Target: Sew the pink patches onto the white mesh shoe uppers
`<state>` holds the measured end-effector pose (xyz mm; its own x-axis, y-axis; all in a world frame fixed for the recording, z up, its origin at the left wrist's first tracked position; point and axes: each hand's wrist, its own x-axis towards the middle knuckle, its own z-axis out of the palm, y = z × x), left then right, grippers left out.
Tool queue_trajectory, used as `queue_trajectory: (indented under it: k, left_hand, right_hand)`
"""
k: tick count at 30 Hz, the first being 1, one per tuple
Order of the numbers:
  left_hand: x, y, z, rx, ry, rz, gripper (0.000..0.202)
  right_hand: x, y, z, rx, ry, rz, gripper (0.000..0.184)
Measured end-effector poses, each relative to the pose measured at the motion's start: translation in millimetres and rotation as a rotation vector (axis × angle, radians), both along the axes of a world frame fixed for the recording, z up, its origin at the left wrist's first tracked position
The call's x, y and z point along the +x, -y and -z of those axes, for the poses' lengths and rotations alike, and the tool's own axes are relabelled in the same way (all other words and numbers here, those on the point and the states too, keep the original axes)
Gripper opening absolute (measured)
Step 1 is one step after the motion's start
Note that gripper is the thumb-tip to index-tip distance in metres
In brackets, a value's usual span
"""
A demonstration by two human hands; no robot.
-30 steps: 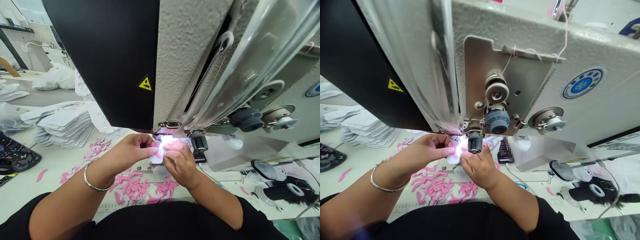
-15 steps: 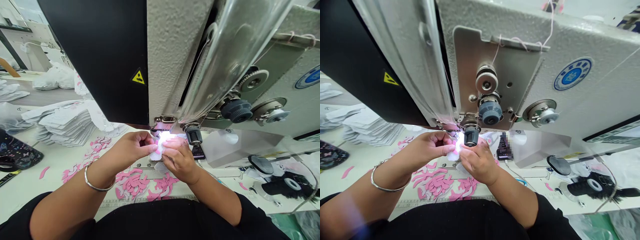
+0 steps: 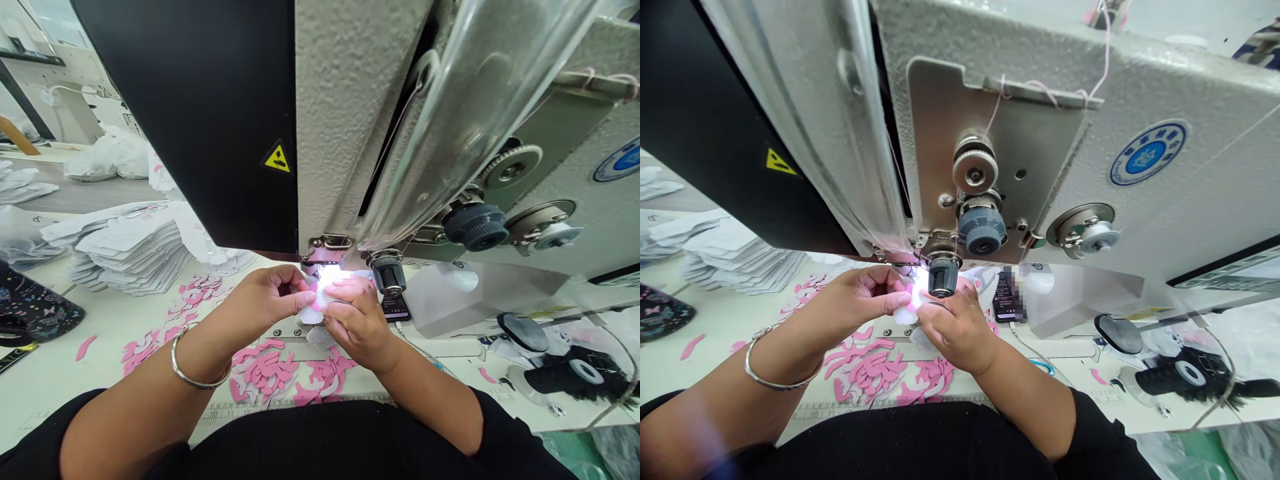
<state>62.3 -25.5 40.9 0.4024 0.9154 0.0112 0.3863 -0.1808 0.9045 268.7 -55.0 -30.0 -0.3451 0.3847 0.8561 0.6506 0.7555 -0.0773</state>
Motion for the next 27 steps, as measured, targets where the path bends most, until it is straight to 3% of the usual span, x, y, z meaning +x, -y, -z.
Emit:
queue_trajectory:
  k: [8,20,27]
  left_hand:
    - [-0.1,-1.1,0.0,-0.006,0.018,0.005,0.019]
    - [0.3,0.2,-0.2,0.02,0.001,0.017,0.019]
    - [2.8,0.4,8.8,-0.124,0.169,0.01,0.021]
  right_hand:
    - [-3.5,0.9,-2.8,0.013,-0.033,0.043,0.026]
    - [1.9,0.6,1.6,-0.018,0.015,-0.022,0.039]
    - [-0.1,3.0,-8.9,-0.005,0.011,-0.051,0.033]
